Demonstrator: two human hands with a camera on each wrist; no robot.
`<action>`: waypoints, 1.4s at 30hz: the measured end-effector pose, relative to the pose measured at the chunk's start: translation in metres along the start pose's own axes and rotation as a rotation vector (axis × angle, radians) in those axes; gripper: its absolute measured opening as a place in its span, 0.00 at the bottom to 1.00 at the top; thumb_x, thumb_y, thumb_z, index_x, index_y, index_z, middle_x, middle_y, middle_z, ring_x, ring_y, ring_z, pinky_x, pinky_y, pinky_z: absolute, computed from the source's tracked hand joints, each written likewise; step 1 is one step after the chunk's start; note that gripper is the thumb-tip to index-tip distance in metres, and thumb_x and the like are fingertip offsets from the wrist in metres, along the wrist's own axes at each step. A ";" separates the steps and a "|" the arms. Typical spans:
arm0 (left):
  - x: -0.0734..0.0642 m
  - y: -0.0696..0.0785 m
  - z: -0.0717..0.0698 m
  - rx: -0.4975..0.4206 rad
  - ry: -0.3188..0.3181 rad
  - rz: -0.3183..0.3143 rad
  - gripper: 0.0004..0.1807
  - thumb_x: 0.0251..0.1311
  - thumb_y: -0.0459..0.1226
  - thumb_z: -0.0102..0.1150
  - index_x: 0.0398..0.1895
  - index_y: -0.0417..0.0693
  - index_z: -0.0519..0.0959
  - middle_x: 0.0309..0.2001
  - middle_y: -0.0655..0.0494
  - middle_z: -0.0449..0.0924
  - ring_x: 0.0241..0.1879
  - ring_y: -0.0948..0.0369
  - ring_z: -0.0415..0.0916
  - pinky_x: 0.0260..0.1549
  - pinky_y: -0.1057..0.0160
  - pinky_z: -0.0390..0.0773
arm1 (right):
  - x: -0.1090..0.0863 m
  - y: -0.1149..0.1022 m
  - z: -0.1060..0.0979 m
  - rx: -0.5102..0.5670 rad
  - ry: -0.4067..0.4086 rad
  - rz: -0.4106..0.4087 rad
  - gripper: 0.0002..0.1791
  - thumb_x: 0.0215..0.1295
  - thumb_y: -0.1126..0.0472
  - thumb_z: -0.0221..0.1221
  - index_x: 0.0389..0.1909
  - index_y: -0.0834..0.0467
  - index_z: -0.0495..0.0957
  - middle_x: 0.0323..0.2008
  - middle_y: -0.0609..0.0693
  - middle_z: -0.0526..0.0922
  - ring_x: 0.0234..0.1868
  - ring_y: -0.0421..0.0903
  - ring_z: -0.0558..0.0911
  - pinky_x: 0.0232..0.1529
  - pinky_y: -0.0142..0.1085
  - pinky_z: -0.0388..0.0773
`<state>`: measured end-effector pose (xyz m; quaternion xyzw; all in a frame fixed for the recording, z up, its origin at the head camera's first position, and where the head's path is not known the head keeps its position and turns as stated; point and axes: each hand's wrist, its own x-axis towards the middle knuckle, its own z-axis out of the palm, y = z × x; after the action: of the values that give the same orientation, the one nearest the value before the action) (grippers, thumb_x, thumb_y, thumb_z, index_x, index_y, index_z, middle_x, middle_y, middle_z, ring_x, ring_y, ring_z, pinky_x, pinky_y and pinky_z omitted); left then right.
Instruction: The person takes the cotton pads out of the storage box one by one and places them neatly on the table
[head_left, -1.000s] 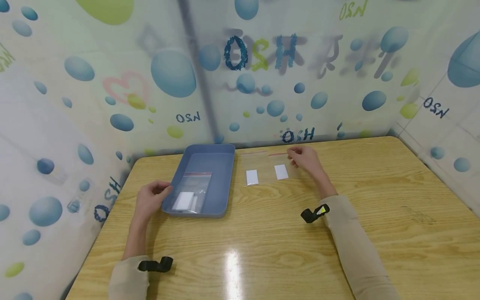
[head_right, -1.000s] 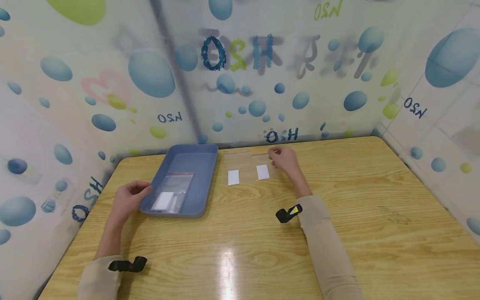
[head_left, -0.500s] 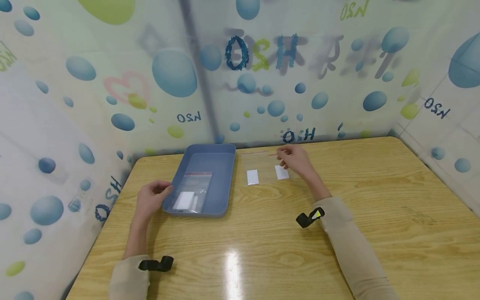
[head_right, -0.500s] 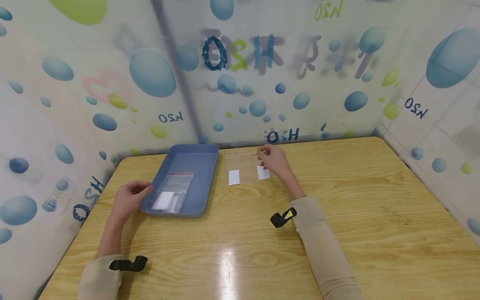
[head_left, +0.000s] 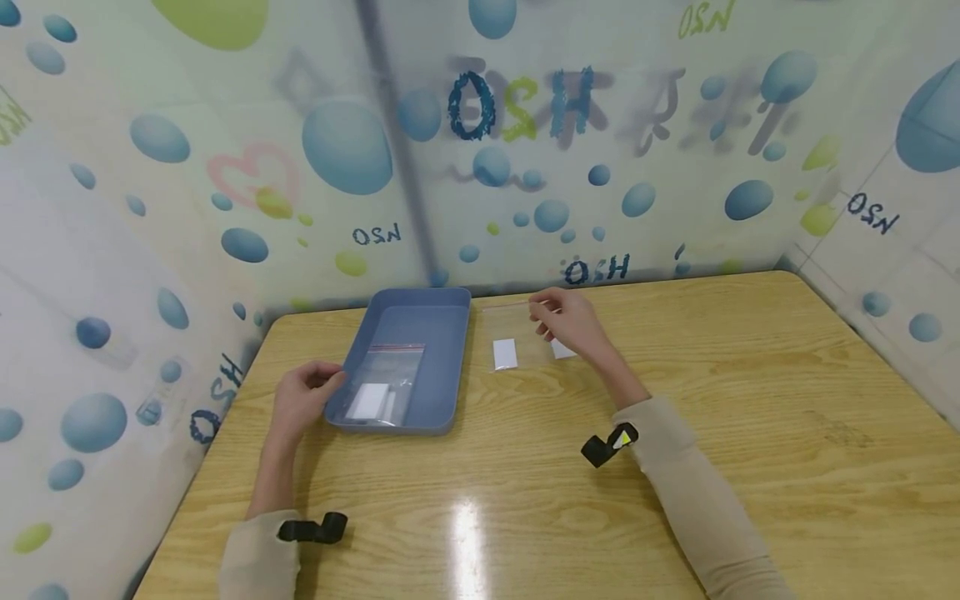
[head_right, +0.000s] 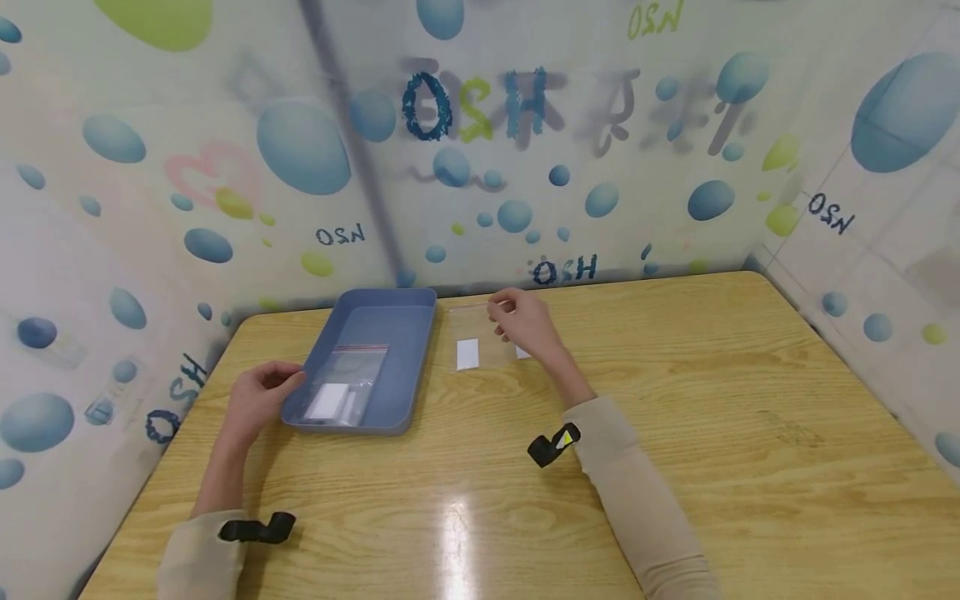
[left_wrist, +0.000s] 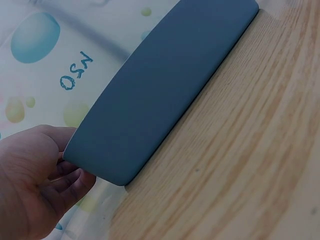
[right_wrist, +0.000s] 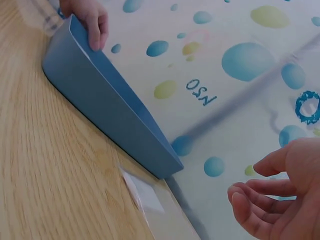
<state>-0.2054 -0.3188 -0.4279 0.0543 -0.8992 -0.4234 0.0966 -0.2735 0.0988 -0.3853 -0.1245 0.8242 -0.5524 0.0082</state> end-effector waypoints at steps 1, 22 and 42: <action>0.000 0.000 0.000 -0.003 0.000 0.001 0.14 0.68 0.38 0.63 0.48 0.33 0.83 0.44 0.41 0.84 0.36 0.65 0.76 0.34 0.74 0.73 | 0.000 -0.002 0.002 0.002 -0.001 -0.008 0.18 0.78 0.58 0.54 0.58 0.67 0.77 0.44 0.67 0.83 0.40 0.66 0.83 0.40 0.51 0.82; -0.003 0.000 0.001 -0.007 0.004 0.007 0.14 0.68 0.37 0.63 0.47 0.33 0.83 0.43 0.41 0.84 0.35 0.67 0.76 0.34 0.74 0.73 | -0.002 -0.026 0.056 0.088 -0.095 -0.019 0.17 0.74 0.61 0.56 0.57 0.68 0.77 0.43 0.68 0.83 0.39 0.66 0.83 0.38 0.51 0.83; -0.001 0.001 -0.001 0.011 -0.011 -0.021 0.15 0.69 0.38 0.61 0.49 0.34 0.82 0.46 0.41 0.83 0.39 0.60 0.76 0.35 0.73 0.73 | -0.004 -0.043 0.098 0.139 -0.184 0.003 0.18 0.74 0.62 0.56 0.58 0.70 0.75 0.43 0.69 0.83 0.37 0.63 0.85 0.43 0.53 0.82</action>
<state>-0.2044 -0.3184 -0.4263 0.0620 -0.9014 -0.4196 0.0866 -0.2464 -0.0049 -0.3845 -0.1723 0.7800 -0.5944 0.0932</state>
